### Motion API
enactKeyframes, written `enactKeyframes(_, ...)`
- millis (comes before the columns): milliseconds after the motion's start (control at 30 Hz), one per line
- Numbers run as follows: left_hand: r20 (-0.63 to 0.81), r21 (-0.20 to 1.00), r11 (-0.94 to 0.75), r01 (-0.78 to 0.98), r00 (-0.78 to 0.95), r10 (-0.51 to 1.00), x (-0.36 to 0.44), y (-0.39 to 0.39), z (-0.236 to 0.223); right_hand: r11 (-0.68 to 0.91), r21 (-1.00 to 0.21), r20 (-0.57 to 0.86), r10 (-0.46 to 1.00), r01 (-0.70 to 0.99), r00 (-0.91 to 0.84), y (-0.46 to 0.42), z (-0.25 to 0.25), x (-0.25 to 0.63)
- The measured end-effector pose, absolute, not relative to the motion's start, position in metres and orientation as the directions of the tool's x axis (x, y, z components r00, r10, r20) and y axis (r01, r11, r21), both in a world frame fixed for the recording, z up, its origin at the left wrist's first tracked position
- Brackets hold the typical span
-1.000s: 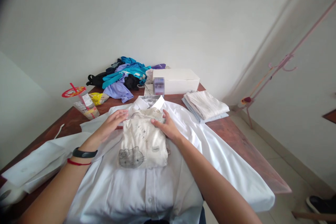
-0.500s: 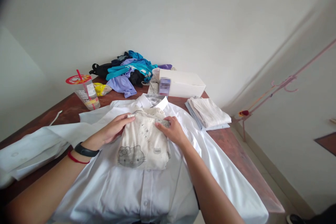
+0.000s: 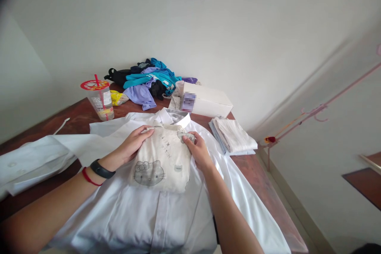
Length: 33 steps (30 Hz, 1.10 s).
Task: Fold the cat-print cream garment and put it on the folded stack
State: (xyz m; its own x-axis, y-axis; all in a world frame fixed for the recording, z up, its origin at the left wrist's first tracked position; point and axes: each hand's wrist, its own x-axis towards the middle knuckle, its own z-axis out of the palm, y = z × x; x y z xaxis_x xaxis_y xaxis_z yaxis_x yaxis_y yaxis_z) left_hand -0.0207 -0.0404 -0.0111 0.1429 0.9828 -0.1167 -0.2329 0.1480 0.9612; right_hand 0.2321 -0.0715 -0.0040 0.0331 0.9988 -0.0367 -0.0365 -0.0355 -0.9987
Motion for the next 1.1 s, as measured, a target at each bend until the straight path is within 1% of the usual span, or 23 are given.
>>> enactKeyframes(100,-0.133,0.981,0.14,-0.133,0.061,0.989,-0.023,-0.037,-0.014,-0.036,-0.997,-0.048,0.983,-0.072,0.177,-0.064,-0.02,0.217)
enactKeyframes(167,-0.113,0.993,0.115,-0.04,0.029,0.993,-0.023,-0.036,-0.015,-0.048,-0.999,-0.05,0.969,-0.016,0.243,-0.057,-0.031,0.213)
enactKeyframes(200,-0.097,0.995,0.097,0.002,0.024,0.995,-0.022,-0.037,-0.015,-0.053,-0.998,-0.04,0.961,0.04,0.272,-0.053,-0.036,0.213)
enactKeyframes(333,-0.076,0.993,0.067,0.099,0.089,0.993,-0.022,-0.045,-0.011,-0.06,-0.957,0.043,0.939,0.285,0.342,-0.044,-0.045,0.217)
enactKeyframes(500,-0.103,0.987,0.075,0.145,0.196,0.975,-0.03,-0.053,-0.002,-0.066,-0.923,0.064,0.945,0.378,0.322,-0.039,-0.039,0.217)
enactKeyframes(567,-0.092,0.991,0.063,0.12,0.254,0.963,-0.035,-0.053,0.002,-0.088,-0.901,0.058,0.946,0.425,0.319,-0.035,-0.035,0.216)
enactKeyframes(633,-0.114,0.992,0.094,0.086,0.278,0.954,-0.04,-0.053,0.006,-0.125,-0.872,0.042,0.944,0.474,0.327,-0.031,-0.034,0.215)
enactKeyframes(800,-0.272,0.949,0.312,-0.05,0.373,0.887,-0.046,-0.052,0.014,-0.217,-0.797,-0.002,0.934,0.563,0.358,-0.028,-0.035,0.215)
enactKeyframes(900,-0.347,0.891,0.426,-0.156,0.372,0.861,-0.043,-0.048,0.01,-0.242,-0.775,-0.02,0.932,0.583,0.361,-0.032,-0.034,0.221)
enactKeyframes(967,-0.371,0.857,0.474,-0.202,0.396,0.84,-0.04,-0.045,0.006,-0.254,-0.773,-0.037,0.932,0.581,0.359,-0.035,-0.033,0.224)
enactKeyframes(1067,-0.383,0.824,0.526,-0.209,0.479,0.79,-0.035,-0.044,-0.001,-0.248,-0.787,-0.051,0.939,0.565,0.34,-0.037,-0.033,0.226)
enactKeyframes(1100,-0.372,0.831,0.514,-0.212,0.477,0.797,-0.033,-0.045,-0.002,-0.239,-0.795,-0.051,0.942,0.558,0.331,-0.037,-0.034,0.226)
